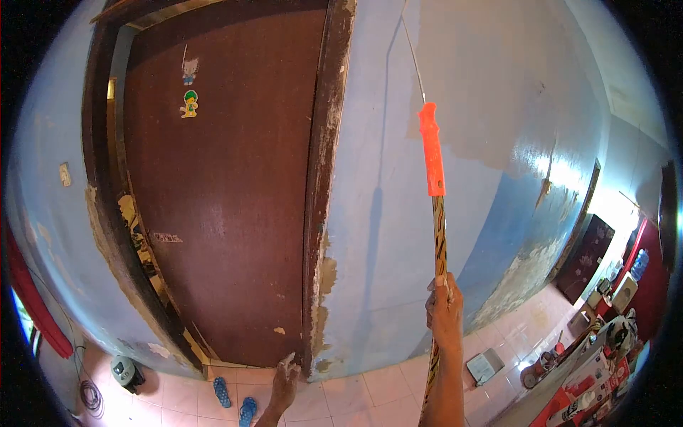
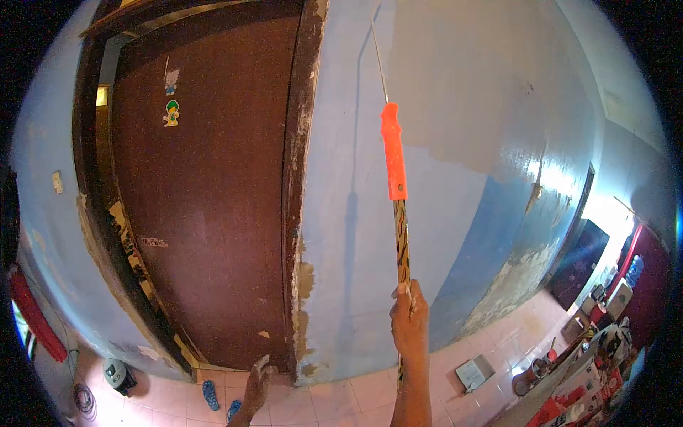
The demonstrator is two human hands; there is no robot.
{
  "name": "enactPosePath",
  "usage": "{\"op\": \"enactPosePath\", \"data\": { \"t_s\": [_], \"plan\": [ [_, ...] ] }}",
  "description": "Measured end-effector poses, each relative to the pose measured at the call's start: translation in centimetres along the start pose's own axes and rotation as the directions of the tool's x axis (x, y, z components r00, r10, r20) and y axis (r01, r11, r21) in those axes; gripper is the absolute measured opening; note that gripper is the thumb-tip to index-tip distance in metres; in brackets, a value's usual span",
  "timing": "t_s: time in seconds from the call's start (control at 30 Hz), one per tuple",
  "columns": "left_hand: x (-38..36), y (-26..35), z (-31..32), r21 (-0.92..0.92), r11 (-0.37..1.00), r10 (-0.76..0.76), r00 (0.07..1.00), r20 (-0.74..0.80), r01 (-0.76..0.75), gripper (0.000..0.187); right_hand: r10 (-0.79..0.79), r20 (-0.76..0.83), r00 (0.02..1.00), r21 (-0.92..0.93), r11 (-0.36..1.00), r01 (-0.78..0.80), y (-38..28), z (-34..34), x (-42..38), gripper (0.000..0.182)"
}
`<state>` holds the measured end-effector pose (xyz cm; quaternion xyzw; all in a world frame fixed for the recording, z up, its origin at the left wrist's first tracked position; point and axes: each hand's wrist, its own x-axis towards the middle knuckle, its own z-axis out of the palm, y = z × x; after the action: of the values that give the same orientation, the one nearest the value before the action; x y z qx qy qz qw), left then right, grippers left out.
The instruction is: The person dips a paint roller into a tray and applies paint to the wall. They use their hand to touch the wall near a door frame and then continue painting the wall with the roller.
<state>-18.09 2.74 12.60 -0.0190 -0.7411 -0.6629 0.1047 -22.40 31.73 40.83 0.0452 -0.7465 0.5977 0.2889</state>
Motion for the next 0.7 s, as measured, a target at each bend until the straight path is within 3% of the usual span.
{"op": "enactPosePath", "data": {
  "t_s": [0.17, 0.27, 0.37, 0.43, 0.5, 0.57, 0.63, 0.7],
  "plan": [
    [-0.5, 0.1, 0.4, 0.039, 0.998, -0.045, 0.999, -0.005, 0.045, 0.058, 0.044, -0.002, 0.999, 0.014, 0.999, -0.044, -1.5, -0.4, 0.3, 0.043],
    [-0.2, -1.1, 0.9, -0.029, 0.999, -0.043, 0.999, -0.011, 0.042, 0.057, 0.040, 0.023, 0.999, 0.016, 0.999, -0.041, -1.5, -0.6, -0.4, 0.043],
    [-1.2, -0.4, 0.8, 0.080, 0.996, -0.027, 1.000, 0.001, 0.027, 0.057, 0.069, 0.047, 0.996, 0.033, 0.997, -0.071, -1.7, -0.6, -0.8, 0.045],
    [-1.1, 0.8, 1.1, 0.013, 0.997, -0.077, 0.996, 0.041, 0.076, 0.054, 0.058, 0.041, 0.997, 0.042, 0.997, -0.060, -2.1, -0.3, -0.4, 0.046],
    [-0.9, -0.1, 1.2, 0.032, 0.997, -0.073, 0.996, 0.042, 0.071, 0.053, 0.095, 0.071, 0.993, 0.026, 0.995, -0.097, -2.5, 0.1, 0.0, 0.039],
    [-0.8, -0.9, 1.3, 0.058, 0.995, -0.079, 0.996, 0.045, 0.076, 0.053, 0.063, 0.060, 0.996, 0.045, 0.997, -0.066, -2.6, 1.3, 1.0, 0.043],
    [-1.1, -0.4, 1.6, -0.067, 0.996, -0.061, 0.998, 0.026, 0.063, 0.053, 0.037, 0.071, 0.997, 0.070, 0.997, -0.042, -3.2, 2.2, 2.5, 0.049],
    [-1.0, -0.8, 1.5, 0.025, 0.998, -0.050, 0.998, 0.028, 0.050, 0.055, 0.012, 0.068, 0.998, 0.074, 0.997, -0.017, -4.2, 2.9, 4.3, 0.049]
  ]
}}
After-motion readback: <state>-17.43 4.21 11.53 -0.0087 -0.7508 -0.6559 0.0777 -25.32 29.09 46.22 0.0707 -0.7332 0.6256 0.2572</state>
